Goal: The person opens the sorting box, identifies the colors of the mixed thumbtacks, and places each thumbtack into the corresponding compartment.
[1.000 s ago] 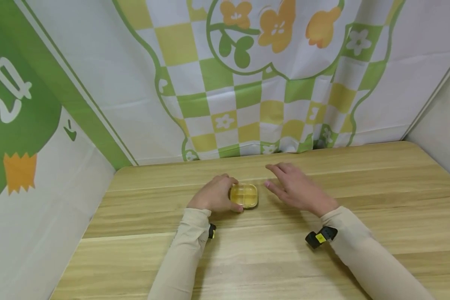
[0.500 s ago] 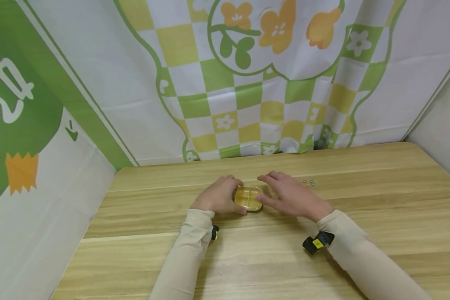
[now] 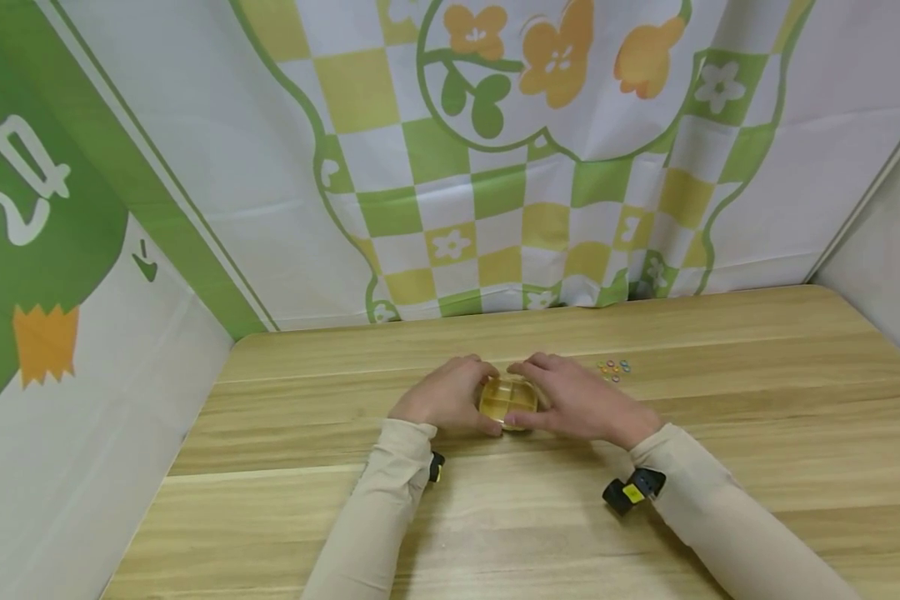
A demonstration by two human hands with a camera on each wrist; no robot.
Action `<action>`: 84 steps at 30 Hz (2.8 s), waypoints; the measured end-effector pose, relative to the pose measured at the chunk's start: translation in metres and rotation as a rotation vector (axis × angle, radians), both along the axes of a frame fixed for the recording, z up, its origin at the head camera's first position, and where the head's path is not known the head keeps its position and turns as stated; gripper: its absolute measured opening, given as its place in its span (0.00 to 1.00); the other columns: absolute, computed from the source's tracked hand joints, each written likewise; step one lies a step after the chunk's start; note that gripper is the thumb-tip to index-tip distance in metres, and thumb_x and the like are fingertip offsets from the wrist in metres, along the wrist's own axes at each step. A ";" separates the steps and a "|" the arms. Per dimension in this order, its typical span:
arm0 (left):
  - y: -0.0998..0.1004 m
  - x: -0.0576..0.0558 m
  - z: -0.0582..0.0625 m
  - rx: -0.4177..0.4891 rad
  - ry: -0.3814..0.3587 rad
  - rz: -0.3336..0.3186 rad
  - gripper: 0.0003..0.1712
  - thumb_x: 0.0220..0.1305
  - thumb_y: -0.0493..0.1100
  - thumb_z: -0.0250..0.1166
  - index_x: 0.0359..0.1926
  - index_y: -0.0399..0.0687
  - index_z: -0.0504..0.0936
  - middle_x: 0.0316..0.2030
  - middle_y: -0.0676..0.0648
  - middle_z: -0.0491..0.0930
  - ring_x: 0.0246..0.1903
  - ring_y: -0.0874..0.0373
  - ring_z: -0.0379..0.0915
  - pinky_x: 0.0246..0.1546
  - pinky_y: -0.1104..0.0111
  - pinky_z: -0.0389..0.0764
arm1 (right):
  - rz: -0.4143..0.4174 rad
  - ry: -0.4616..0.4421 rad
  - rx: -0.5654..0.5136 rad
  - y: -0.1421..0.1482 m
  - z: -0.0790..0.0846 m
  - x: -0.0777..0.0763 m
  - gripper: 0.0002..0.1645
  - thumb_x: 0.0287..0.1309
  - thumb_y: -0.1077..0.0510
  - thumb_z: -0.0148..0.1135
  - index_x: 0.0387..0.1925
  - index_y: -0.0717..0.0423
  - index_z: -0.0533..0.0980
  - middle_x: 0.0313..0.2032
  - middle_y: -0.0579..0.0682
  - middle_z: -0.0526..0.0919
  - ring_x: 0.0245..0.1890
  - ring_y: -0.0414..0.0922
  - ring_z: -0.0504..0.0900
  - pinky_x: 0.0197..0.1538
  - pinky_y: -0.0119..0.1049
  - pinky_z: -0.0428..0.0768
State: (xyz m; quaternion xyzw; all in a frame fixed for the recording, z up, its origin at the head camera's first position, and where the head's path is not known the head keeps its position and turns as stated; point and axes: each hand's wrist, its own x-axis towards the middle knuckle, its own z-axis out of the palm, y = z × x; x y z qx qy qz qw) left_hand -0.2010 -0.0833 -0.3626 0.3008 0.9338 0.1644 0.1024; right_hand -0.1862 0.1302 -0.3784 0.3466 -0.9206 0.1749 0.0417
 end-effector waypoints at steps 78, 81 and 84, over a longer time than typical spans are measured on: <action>0.013 0.005 -0.001 -0.028 -0.048 0.020 0.36 0.31 0.54 0.76 0.45 0.45 0.76 0.36 0.54 0.73 0.33 0.61 0.69 0.31 0.72 0.71 | 0.072 -0.037 0.018 -0.004 0.004 0.007 0.33 0.42 0.35 0.66 0.46 0.52 0.77 0.36 0.41 0.74 0.29 0.36 0.70 0.31 0.30 0.70; 0.014 0.005 -0.001 -0.025 -0.048 0.022 0.37 0.31 0.54 0.76 0.45 0.45 0.76 0.36 0.54 0.73 0.33 0.61 0.69 0.31 0.72 0.71 | 0.070 -0.039 0.024 -0.004 0.005 0.007 0.33 0.43 0.35 0.65 0.46 0.52 0.77 0.36 0.41 0.74 0.28 0.36 0.70 0.31 0.30 0.69; 0.014 0.005 -0.001 -0.019 -0.052 0.021 0.37 0.31 0.54 0.76 0.45 0.44 0.76 0.36 0.54 0.74 0.33 0.61 0.70 0.31 0.73 0.71 | 0.072 -0.037 0.023 -0.005 0.005 0.008 0.33 0.43 0.35 0.65 0.46 0.52 0.77 0.35 0.41 0.74 0.28 0.36 0.70 0.30 0.29 0.69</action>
